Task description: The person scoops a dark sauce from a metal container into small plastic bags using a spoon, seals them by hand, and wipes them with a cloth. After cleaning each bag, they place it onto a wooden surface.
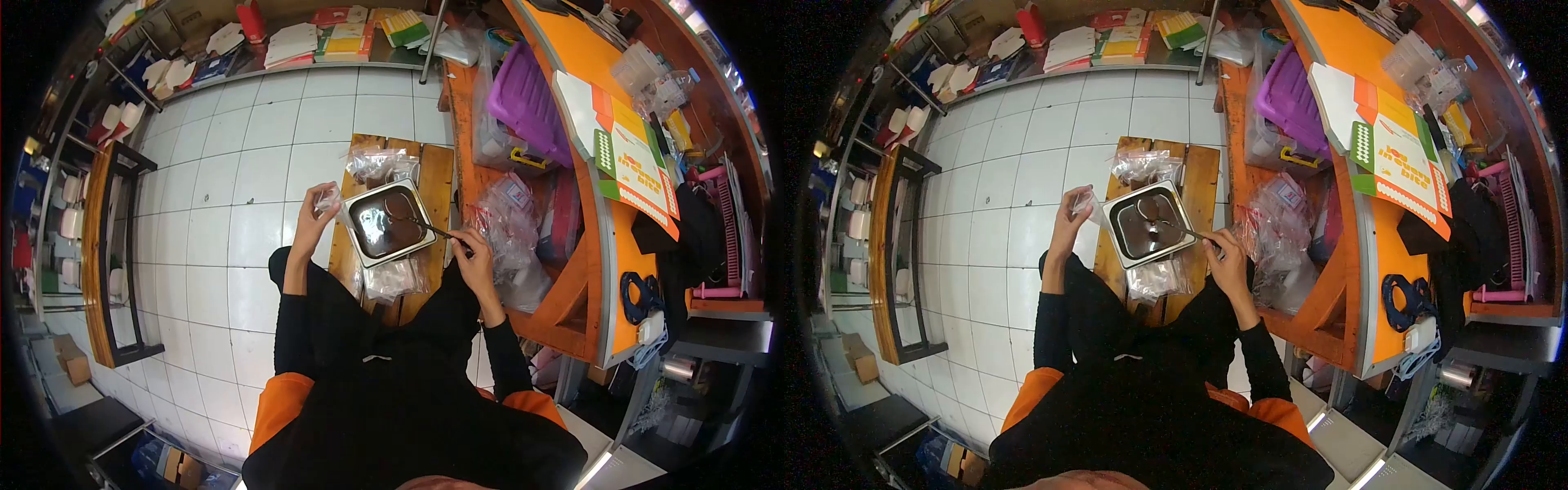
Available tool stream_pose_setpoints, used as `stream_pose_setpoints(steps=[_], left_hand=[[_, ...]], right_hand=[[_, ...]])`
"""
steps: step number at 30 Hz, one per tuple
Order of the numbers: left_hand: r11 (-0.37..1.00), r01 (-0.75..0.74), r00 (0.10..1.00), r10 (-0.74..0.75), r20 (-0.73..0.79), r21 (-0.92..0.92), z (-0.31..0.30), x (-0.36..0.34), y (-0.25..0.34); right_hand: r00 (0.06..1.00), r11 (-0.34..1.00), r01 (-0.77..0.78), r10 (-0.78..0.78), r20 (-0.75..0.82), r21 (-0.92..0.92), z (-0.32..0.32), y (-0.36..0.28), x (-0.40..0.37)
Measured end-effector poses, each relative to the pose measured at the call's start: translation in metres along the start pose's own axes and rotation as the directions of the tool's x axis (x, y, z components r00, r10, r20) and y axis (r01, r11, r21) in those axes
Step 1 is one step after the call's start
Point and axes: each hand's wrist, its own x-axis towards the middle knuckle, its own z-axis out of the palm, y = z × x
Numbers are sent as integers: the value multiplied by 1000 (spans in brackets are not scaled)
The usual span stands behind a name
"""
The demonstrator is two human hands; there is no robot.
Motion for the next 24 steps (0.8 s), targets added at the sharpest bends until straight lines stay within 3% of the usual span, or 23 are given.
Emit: stream_pose_setpoints(steps=[3,7,10,19,24], left_hand=[[978,-195,981,196,-2,77,12,-11,27],[878,-281,959,270,85,388,22,-23,53],[812,-313,946,314,83,493,29,-24,61],[748,-405,890,455,38,525,46,-13,50],[772,-407,889,458,18,489,62,-10,52]], right_hand=[[1000,1000,16,-16,-11,-13,-5,-8,2],[1000,1000,10,-10,-27,1,-15,-29,4],[999,1000,22,-22,-35,-3,-21,-45,6],[995,996,81,-83,-59,-31,-28,-57,4],[988,990,130,-134,-79,-52,-36,-81,8]])
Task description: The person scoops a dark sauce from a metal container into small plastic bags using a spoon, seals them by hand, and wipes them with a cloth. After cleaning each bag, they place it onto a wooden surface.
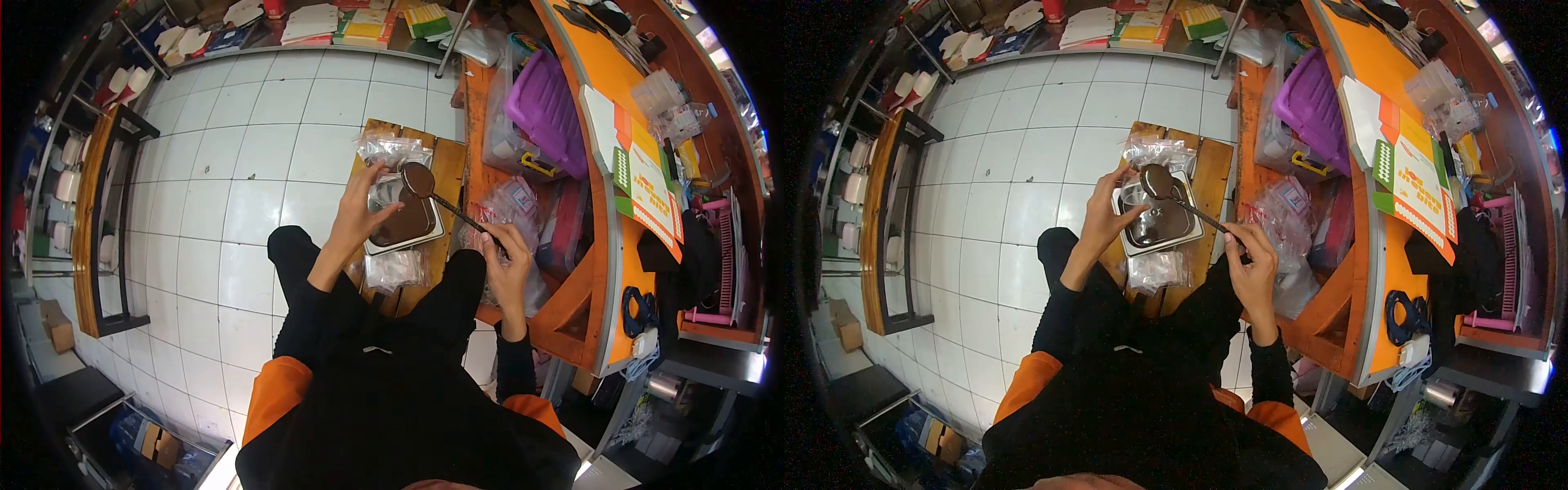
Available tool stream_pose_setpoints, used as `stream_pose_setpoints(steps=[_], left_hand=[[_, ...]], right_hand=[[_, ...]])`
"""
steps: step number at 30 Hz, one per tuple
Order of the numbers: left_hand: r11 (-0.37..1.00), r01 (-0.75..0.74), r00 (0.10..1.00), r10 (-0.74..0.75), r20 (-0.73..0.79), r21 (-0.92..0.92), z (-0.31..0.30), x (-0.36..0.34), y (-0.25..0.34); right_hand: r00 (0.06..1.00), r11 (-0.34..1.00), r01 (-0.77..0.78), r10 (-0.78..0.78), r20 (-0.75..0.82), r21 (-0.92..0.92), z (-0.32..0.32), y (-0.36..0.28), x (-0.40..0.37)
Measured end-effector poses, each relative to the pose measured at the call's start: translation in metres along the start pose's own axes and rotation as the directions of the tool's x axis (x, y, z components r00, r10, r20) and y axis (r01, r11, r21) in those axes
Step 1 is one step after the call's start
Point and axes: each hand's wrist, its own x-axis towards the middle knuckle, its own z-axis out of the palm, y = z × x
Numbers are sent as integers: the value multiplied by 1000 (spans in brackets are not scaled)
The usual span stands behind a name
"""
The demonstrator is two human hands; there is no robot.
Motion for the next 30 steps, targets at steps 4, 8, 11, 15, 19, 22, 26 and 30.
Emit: stream_pose_setpoints(steps=[4,8,11,15,19,22,26,30], left_hand=[[998,38,999,-37,24,-42,6,2,12],[996,66,997,-64,32,-62,12,0,14],[998,41,999,-40,23,-49,12,1,12],[996,66,997,-63,46,-67,10,1,12],[996,59,997,-55,51,-66,9,3,14],[993,65,997,-61,42,-94,8,5,17],[995,56,998,-53,39,-86,4,7,21],[986,119,992,-113,55,-118,-1,8,27]], right_hand=[[999,999,36,-36,-3,-21,0,-14,4],[995,994,95,-96,-13,-47,6,-14,5],[993,989,115,-116,-5,-96,7,-14,5],[988,981,151,-154,-16,-120,7,-16,6],[982,974,177,-184,-34,-144,4,-21,10],[966,951,241,-254,-48,-193,-1,-25,15],[918,882,365,-395,-43,-296,-2,-24,20],[869,752,452,-492,47,-479,4,-11,15]])
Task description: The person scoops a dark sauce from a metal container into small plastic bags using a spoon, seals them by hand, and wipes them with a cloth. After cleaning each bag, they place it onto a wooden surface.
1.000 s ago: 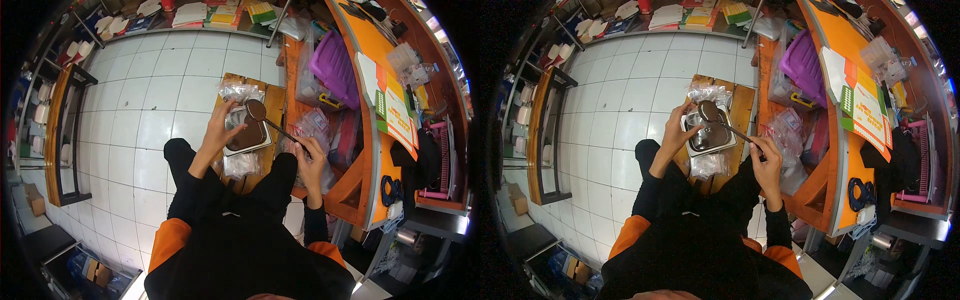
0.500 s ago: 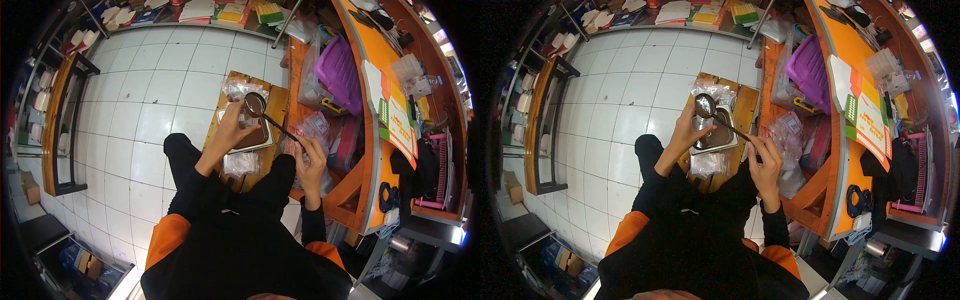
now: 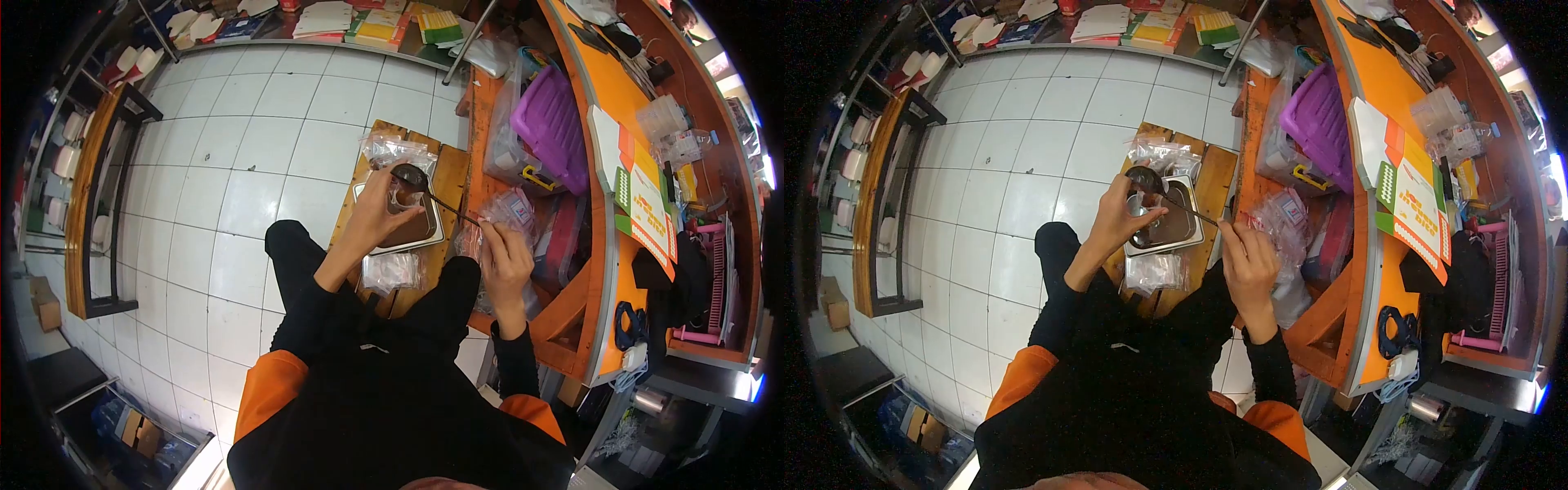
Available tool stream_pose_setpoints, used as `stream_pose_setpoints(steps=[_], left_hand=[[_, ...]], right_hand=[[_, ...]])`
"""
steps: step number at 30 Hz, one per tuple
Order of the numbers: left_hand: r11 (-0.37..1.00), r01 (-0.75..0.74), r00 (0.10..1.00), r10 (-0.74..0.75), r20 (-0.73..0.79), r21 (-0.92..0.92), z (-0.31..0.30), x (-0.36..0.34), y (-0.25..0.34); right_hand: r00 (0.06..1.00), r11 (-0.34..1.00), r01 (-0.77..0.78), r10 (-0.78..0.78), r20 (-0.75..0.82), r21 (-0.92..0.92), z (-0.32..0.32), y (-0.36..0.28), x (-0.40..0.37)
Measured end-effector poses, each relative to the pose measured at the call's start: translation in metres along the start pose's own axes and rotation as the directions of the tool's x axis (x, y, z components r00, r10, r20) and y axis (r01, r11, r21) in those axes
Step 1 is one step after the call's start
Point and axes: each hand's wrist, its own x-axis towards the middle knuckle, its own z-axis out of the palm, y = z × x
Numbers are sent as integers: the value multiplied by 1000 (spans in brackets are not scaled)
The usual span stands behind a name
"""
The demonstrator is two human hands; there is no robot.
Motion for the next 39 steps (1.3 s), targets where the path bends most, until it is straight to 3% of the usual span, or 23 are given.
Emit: stream_pose_setpoints(steps=[4,7,13,16,20,23,26,29,32,34,36,38,39], left_hand=[[1000,21,1000,-21,-5,-23,-3,1,4],[997,-76,996,75,-41,-16,-1,2,-6],[994,80,996,-82,-23,-70,-4,3,-2],[1000,8,998,-8,-65,-2,-3,2,-6],[1000,22,998,-21,-62,17,-3,1,-9],[999,52,998,-52,-40,2,-7,2,-5],[998,61,998,-61,-18,-6,-11,2,0],[1000,-11,998,11,-65,-9,-10,-2,-5],[1000,0,995,2,-103,21,-19,-6,-3],[998,15,992,-8,-126,55,-27,-12,-3],[997,-16,984,30,-175,79,-34,-16,0],[991,-6,985,29,-169,135,-39,-19,6],[994,10,987,8,-163,110,-39,-21,7]], right_hand=[[999,998,38,-38,-1,-47,2,-1,0],[999,996,47,-49,-21,-70,4,2,-1],[999,996,47,-47,11,-70,6,4,0],[999,998,43,-42,8,-55,6,3,0],[999,1000,25,-25,32,-15,11,3,0],[999,997,-29,28,19,70,13,0,0],[962,846,-271,260,88,459,17,-9,1],[904,751,-426,372,209,504,9,-15,6],[912,813,-408,388,135,416,23,-4,-8],[889,848,-447,386,244,285,38,3,-30],[903,939,-333,292,314,85,64,12,-61],[846,911,-400,323,424,102,80,8,-75],[867,929,-357,292,404,93,92,8,-81]])
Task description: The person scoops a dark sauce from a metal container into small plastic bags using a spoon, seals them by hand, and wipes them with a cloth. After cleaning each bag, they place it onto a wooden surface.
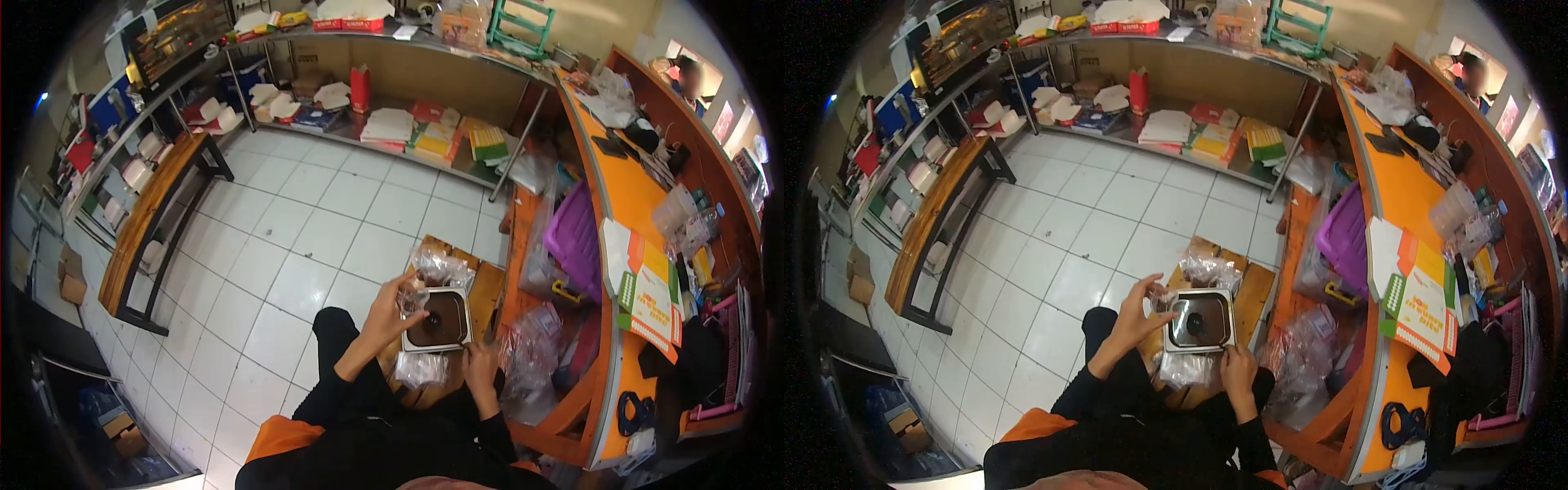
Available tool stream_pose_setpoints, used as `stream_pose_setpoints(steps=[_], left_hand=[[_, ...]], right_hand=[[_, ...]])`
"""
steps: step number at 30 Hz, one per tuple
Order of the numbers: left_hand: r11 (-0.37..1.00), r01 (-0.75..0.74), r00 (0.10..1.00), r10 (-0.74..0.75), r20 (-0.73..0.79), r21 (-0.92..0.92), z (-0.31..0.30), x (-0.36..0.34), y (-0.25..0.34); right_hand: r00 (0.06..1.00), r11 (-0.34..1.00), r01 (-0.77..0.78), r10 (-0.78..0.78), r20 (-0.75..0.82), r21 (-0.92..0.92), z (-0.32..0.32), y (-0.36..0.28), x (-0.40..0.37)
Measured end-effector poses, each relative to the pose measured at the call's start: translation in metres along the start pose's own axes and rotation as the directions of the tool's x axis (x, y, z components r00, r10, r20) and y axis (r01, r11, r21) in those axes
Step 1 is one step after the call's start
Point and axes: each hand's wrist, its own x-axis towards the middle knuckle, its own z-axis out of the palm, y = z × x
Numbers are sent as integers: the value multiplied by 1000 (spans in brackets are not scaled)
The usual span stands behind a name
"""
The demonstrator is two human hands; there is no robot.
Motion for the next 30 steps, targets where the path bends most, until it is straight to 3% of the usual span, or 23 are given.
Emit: stream_pose_setpoints(steps=[2,5,8,11,14,18,21,23,26,30], left_hand=[[999,49,998,-49,27,-11,1,-4,5],[994,95,995,-93,40,-46,10,-11,15],[974,180,980,-166,105,-136,21,-18,17],[936,222,969,-180,172,-272,13,-13,30],[855,245,961,-152,231,-457,-2,-7,33],[876,272,959,-211,189,-399,-12,-5,44],[950,145,979,-98,176,-277,-16,-1,51],[965,148,975,-106,195,-217,-16,-1,55],[974,120,975,-80,207,-191,-13,-4,53],[992,-13,988,32,149,-125,-12,-7,56]], right_hand=[[997,996,70,-71,-27,-56,23,5,2],[984,948,157,-126,-129,277,7,-43,28],[970,819,165,-34,-240,549,-16,-100,41],[950,779,172,30,-310,603,-16,-107,41],[963,746,191,-17,-267,639,-19,-91,43],[977,683,160,-8,-211,713,-47,-104,45],[973,680,207,-70,-218,703,-61,-109,47],[971,675,227,-102,-216,702,-65,-109,47],[980,691,163,-34,-194,704,-64,-107,47],[966,684,221,-55,-253,696,-63,-105,46]])
